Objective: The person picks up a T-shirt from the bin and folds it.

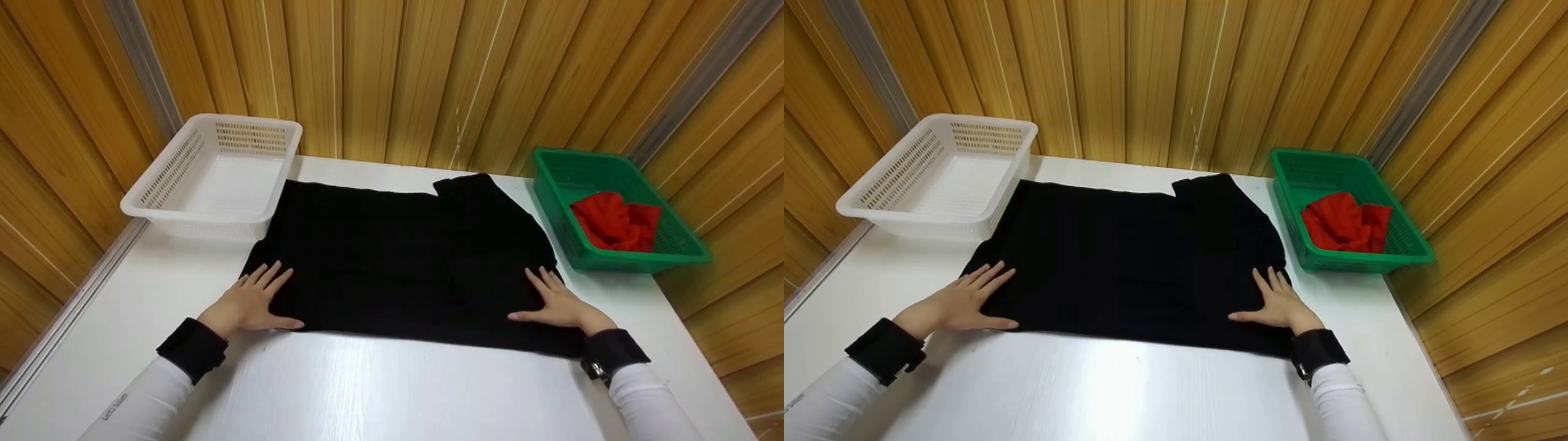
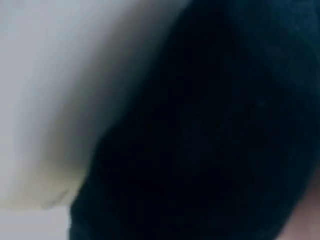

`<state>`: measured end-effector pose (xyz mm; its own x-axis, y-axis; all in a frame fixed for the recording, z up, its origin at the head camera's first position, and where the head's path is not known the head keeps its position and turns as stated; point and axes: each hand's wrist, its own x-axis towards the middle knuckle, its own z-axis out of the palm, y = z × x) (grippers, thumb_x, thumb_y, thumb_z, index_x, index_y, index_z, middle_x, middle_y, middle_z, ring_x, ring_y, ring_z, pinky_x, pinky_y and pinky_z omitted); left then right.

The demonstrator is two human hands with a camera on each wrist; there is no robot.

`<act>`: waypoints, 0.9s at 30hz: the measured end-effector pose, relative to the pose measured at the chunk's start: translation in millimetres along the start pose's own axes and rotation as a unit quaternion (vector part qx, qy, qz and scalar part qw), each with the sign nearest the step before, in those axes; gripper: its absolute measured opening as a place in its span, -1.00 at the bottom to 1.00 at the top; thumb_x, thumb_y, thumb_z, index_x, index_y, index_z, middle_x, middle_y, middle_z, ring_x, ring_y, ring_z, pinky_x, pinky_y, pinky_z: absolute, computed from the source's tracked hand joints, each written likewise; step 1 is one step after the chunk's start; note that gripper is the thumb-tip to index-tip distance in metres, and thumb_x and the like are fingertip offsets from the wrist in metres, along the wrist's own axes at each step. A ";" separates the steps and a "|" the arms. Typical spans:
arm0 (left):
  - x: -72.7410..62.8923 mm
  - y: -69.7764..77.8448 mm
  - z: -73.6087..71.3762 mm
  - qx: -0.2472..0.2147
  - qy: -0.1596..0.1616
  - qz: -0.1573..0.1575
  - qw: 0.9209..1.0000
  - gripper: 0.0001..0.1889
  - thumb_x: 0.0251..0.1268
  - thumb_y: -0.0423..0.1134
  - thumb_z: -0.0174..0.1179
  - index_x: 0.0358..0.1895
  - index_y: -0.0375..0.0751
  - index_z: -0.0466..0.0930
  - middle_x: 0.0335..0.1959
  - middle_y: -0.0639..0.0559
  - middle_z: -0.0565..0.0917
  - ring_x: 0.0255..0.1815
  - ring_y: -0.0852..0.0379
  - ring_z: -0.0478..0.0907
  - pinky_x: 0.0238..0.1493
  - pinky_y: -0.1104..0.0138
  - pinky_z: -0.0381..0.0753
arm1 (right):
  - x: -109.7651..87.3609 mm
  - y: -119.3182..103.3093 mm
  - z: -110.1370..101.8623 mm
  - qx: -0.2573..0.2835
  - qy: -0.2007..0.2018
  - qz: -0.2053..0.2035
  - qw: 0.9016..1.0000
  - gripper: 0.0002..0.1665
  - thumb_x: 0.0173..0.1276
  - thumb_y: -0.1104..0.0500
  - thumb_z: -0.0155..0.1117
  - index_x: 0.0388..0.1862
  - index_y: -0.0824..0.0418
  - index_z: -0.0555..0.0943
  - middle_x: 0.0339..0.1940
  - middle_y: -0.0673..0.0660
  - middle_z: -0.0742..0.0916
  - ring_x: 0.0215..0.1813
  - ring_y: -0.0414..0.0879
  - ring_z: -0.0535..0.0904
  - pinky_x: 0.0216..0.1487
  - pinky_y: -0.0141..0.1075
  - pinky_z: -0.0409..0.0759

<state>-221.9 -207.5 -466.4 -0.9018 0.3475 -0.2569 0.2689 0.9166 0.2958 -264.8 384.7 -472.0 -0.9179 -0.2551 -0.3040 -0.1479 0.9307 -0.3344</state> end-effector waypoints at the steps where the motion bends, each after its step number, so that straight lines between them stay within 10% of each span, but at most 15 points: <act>1: -0.2 0.1 0.0 0.001 0.001 0.000 1.000 0.19 0.16 0.44 0.27 0.66 -0.23 -0.04 0.69 -0.38 -0.05 0.66 -0.49 -0.09 0.59 -0.38 -0.02 | 0.1 -0.6 -1.1 -0.006 -0.004 0.006 1.000 0.45 0.17 -0.44 0.40 0.70 0.28 -0.10 0.66 0.59 -0.09 0.63 0.62 -0.24 0.50 0.54 -0.01; 12: 7.7 5.8 -4.4 0.019 0.029 0.009 0.999 0.07 0.26 0.43 0.18 0.62 -0.25 0.10 0.63 -0.44 0.10 0.62 -0.51 0.05 0.57 -0.34 0.08 | 5.0 -12.7 1.8 -0.028 0.022 0.029 0.999 0.40 0.20 -0.53 0.27 0.71 0.20 -0.09 0.66 0.59 -0.11 0.60 0.69 -0.25 0.50 0.58 -0.17; 27: 71.3 -4.9 -18.3 0.007 -0.042 -0.016 0.999 0.14 0.26 0.53 0.06 0.70 0.01 -0.24 0.72 -0.29 -0.31 0.71 -0.43 -0.39 0.68 -0.28 -0.37 | 44.6 -22.3 3.8 -0.051 0.005 0.024 0.998 0.42 0.14 -0.68 0.14 0.73 0.03 -0.12 0.68 0.55 -0.17 0.62 0.66 -0.37 0.51 0.54 -0.48</act>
<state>-293.7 -190.9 -469.4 -0.8788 0.3328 -0.3421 0.2459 0.9300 0.2732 -301.1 351.6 -481.5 -0.9287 -0.2076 -0.3074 -0.1406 0.9639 -0.2263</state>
